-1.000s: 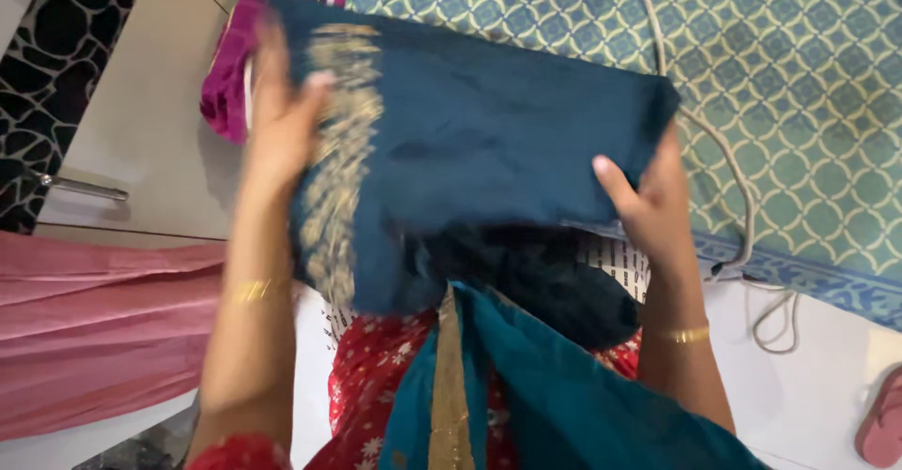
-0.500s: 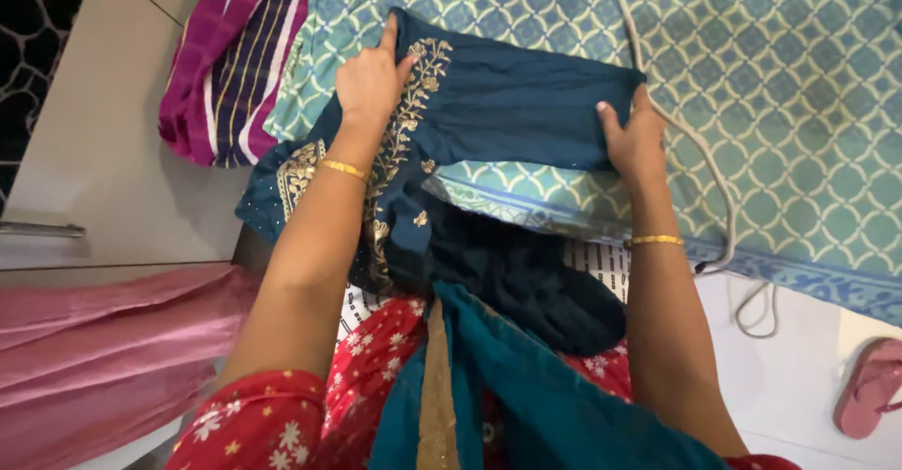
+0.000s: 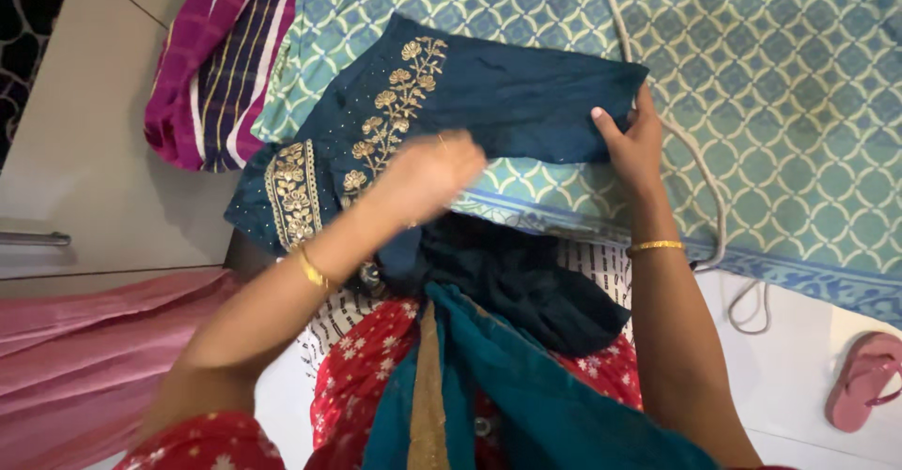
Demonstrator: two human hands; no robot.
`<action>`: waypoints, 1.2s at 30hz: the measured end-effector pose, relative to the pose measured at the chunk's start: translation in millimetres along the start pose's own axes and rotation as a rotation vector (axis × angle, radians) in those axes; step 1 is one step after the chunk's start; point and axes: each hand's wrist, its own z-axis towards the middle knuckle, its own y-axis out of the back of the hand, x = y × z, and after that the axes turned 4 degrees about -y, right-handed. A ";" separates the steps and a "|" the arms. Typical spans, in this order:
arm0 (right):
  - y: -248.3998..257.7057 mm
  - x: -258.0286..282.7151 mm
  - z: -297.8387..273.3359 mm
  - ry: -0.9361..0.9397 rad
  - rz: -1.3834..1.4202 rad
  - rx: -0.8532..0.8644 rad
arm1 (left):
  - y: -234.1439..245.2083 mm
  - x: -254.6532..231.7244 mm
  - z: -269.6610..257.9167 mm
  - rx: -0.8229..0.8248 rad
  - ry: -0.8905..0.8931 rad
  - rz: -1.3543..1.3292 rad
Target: The person irons a dark blue garment with gold embroidery on a patterned bedsheet. They spray the fabric with water, smooth it by hand, and use an electric iron to press the material, repeating the process on different sections.
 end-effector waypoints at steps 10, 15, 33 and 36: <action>9.2 -15.5 -4.6 0.073 -0.009 -0.036 | -28.6 15.3 -26.5 0.004 0.317 -0.100; 6.9 -13.1 -3.7 0.094 -0.052 0.026 | -31.5 30.0 -9.4 -0.054 0.558 -0.278; 3.7 -7.7 -7.2 0.120 0.270 0.044 | -19.0 38.2 -12.4 0.001 0.319 -0.100; 4.9 -6.7 -7.5 0.097 0.241 0.029 | -17.6 43.3 -10.3 0.046 0.366 -0.160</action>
